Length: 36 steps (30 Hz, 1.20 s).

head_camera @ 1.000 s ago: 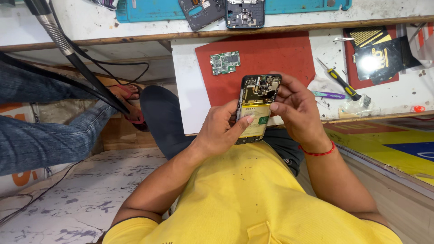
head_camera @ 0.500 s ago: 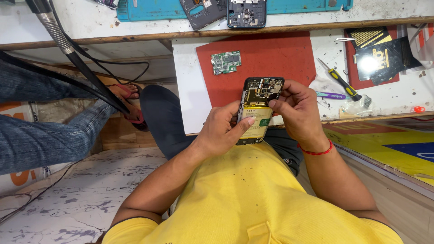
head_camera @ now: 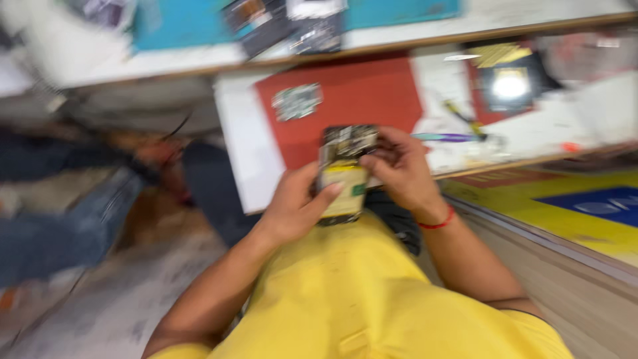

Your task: The person uses a purple plastic tool to scrape and clean a small green circuit board on a red mat. They briefly pick up a disassembled smartphone to inspect its internal components before returning to the circuit board to continue the cleaning process.

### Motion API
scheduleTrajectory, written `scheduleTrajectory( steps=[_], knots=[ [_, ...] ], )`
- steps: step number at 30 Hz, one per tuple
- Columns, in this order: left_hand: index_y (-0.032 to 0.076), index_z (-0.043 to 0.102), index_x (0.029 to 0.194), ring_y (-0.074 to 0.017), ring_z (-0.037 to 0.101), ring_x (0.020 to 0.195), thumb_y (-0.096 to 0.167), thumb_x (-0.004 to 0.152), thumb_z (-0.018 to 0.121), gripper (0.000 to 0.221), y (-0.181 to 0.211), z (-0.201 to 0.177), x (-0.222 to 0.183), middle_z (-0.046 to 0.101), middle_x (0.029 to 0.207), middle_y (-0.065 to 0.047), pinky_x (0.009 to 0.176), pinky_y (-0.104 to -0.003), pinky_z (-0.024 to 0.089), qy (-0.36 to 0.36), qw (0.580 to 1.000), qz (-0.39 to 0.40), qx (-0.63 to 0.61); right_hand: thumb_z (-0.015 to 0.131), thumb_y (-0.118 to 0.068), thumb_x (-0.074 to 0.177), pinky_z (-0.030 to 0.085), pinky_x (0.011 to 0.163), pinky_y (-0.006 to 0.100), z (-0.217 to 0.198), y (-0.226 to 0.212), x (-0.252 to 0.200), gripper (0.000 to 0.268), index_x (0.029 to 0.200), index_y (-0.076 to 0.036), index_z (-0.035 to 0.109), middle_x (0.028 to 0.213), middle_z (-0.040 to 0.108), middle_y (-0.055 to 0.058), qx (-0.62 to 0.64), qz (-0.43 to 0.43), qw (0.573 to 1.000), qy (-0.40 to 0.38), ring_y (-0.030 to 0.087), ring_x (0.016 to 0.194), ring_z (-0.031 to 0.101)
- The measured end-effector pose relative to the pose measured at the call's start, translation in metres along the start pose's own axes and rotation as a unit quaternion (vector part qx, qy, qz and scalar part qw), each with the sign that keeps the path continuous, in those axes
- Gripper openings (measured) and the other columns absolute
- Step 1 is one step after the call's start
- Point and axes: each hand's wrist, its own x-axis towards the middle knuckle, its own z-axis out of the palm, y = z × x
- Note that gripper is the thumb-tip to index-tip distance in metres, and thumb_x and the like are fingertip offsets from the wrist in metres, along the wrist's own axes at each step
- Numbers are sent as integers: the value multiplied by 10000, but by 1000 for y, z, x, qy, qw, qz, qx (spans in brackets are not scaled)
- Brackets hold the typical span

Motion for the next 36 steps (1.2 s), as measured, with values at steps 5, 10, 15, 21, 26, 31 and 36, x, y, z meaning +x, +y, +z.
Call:
scheduleTrajectory(
  steps=[5,10,15,21,26,31,36],
  knots=[
    [-43,612,1280,-113,695,1016,94,996,625,315,-5,6,2,739,1147,-83,897,-286,573,-25,987,45,-150,618,-55,997,554,900,257,-102,-47,3,293,1284,-14,664,1108,705,26,-237,-170,931,221,93,1026,665],
    [-65,645,1241,-142,712,971,90,994,634,292,-24,-3,-5,759,1110,-117,859,-306,581,13,990,-1,-142,799,32,955,561,866,346,-245,-102,4,305,1212,46,636,1132,595,142,-507,-414,581,484,256,1000,664],
    [-62,638,1247,-148,720,993,95,988,632,303,-30,-7,-8,762,1125,-124,874,-305,586,25,989,15,-143,782,27,947,542,834,346,-342,-91,-18,263,1208,10,753,1092,622,115,-551,-353,538,531,224,902,639],
    [-49,631,1256,-152,709,990,104,993,635,304,-32,-4,-8,750,1126,-118,875,-315,582,21,985,-7,-170,645,0,1089,499,844,321,-350,-77,-23,83,1065,79,643,988,622,48,-346,-429,663,508,162,872,545],
    [-23,587,1304,-144,681,1085,95,1002,645,330,-34,-3,-1,713,1214,-92,959,-319,549,78,965,43,-248,504,-141,1216,342,579,257,-184,-13,-57,242,997,-46,462,817,474,-16,-242,-345,773,475,100,652,420],
    [22,584,1300,-182,674,1141,8,965,702,355,-29,-7,5,696,1236,-96,1023,-365,550,82,903,96,-411,482,-86,1121,373,623,274,-100,96,-115,187,966,13,515,798,518,23,-355,-255,842,316,113,670,453],
    [29,627,1267,-203,700,1134,-34,986,687,294,-29,-10,-3,717,1222,-106,1014,-383,568,8,849,54,-525,456,-137,1121,426,716,274,-133,194,-165,154,1035,-19,505,862,525,15,-218,-96,919,315,121,765,463]
  ],
)
